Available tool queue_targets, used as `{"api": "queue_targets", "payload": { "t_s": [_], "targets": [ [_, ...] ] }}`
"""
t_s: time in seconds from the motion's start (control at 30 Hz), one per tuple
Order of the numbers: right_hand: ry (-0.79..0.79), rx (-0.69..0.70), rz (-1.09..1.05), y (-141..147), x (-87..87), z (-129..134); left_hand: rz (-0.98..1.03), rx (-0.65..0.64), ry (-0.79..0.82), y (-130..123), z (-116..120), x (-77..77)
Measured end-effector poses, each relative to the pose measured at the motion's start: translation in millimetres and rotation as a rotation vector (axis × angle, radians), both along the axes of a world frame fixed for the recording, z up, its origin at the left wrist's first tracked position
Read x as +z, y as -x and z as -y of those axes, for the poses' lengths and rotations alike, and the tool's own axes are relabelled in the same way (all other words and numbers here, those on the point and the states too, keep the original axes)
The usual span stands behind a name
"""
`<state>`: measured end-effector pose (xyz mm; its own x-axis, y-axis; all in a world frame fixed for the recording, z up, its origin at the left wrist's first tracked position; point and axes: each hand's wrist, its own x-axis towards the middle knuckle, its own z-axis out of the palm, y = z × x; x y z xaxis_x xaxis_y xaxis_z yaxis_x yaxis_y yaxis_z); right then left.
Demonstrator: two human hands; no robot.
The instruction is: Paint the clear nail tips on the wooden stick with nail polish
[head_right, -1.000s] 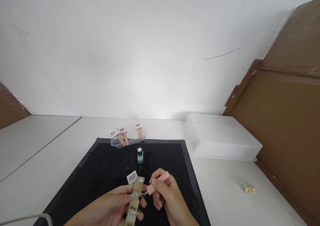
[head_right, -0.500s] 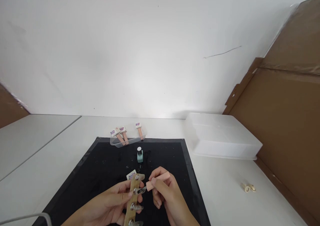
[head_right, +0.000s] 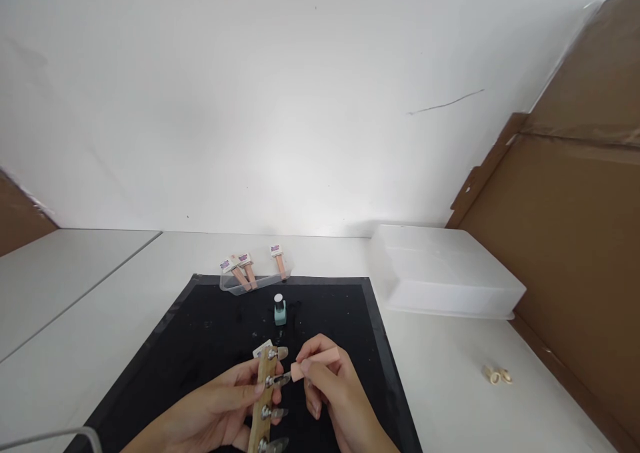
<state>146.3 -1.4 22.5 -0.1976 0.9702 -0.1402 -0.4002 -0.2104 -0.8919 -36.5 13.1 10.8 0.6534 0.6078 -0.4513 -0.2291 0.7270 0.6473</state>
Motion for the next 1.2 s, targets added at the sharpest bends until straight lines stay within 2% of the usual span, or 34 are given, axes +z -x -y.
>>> {"api": "queue_targets", "payload": {
  "t_s": [0.77, 1.2],
  "targets": [
    [0.006, 0.004, 0.033, 0.6, 3.1, -0.3, -0.01, -0.003, -0.002, 1.3, 1.2, 1.4],
    [-0.065, 0.085, 0.088, -2.7, 1.0, -1.4, 0.009, -0.005, 0.0, 1.0, 1.2, 4.0]
  ]
}}
